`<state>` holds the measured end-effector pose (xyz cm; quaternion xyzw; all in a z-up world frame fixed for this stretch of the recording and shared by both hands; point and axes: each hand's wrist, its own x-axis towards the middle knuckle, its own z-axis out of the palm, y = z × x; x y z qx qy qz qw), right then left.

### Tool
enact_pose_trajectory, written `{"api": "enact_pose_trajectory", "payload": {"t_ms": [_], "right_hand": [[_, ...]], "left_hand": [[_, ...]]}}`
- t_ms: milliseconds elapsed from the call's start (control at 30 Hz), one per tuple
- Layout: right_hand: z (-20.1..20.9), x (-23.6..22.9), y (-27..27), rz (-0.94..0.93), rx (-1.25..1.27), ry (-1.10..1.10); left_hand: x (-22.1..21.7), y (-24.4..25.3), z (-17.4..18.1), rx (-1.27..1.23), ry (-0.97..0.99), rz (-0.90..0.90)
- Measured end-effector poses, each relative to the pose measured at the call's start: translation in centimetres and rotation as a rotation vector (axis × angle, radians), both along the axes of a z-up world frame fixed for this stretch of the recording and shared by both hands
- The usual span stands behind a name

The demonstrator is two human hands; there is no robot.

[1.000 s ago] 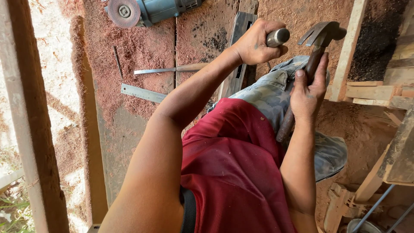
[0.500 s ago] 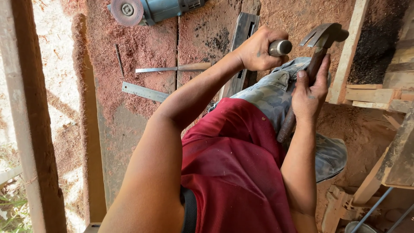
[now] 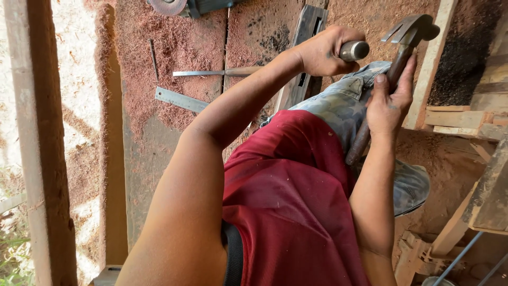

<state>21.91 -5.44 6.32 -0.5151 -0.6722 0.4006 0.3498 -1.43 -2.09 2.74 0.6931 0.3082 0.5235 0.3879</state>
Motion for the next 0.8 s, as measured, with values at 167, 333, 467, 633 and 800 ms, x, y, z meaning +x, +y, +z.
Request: {"api": "enact_pose_trajectory", "payload": {"t_ms": [167,333,467,633,800], "right_hand": [[-0.3,0.3,0.1,0.018,0.047,0.017],[-0.5,0.5,0.1,0.017,0.099,-0.100],[-0.8,0.5,0.4,0.051,0.200,-0.133],[0.0,0.2,0.0,0.074,0.247,-0.139],[4.8,0.0,-1.9,0.079,0.406,-0.087]], "left_hand": [[-0.1,0.1,0.1,-0.104,-0.013,-0.096],[-0.2,1.4,-0.7,-0.138,0.010,-0.070],[-0.3,1.6,-0.8,-0.162,-0.060,-0.074],[-0.2,1.9,-1.8,-0.161,-0.087,-0.067],[-1.0,1.7,-2.1,-0.127,-0.003,0.034]]}}
